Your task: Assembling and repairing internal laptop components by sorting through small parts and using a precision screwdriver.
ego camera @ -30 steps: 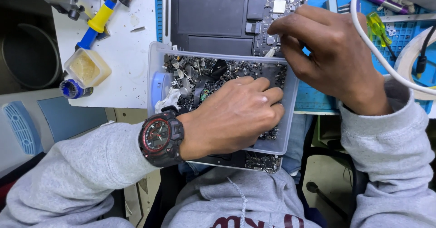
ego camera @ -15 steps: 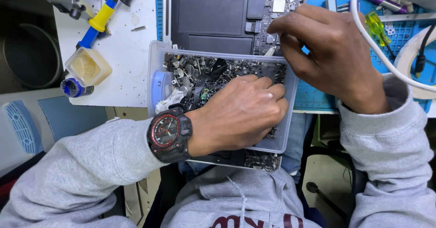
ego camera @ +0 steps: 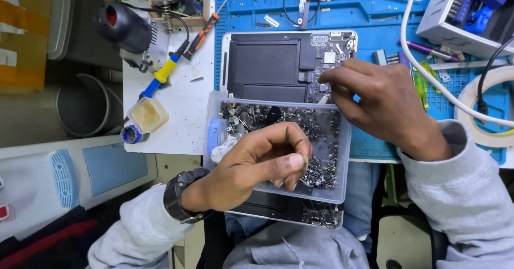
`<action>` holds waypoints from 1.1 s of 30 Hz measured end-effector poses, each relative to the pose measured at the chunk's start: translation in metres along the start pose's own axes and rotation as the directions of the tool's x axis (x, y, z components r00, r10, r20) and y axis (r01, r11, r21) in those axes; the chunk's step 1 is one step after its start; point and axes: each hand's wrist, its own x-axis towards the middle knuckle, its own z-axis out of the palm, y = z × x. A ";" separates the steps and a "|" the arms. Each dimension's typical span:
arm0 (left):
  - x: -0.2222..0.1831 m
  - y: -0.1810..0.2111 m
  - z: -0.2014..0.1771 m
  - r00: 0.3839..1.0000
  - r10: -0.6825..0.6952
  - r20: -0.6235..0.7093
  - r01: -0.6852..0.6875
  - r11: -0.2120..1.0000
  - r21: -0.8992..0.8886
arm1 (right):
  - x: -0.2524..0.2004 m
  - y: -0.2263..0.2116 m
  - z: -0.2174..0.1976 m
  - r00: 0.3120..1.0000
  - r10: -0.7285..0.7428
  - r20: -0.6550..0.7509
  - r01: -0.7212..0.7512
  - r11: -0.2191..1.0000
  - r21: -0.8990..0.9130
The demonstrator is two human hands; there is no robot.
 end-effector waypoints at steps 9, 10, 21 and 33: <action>-0.006 -0.008 -0.004 0.999 0.046 0.016 -0.042 0.985 -0.169 | 0.003 -0.001 0.000 0.999 0.026 0.023 -0.027 0.998 0.050; -0.005 -0.009 -0.004 0.999 0.049 0.018 -0.045 0.984 -0.170 | 0.003 -0.001 0.000 0.999 0.025 0.024 -0.026 0.999 0.047; -0.005 -0.008 -0.005 0.999 0.049 0.006 -0.047 0.987 -0.155 | 0.003 -0.002 0.000 0.999 0.033 0.026 -0.035 0.997 0.067; 0.000 0.006 0.018 0.883 0.351 0.312 -0.338 0.015 0.941 | 0.002 -0.002 -0.001 0.999 0.018 0.029 -0.019 0.999 0.030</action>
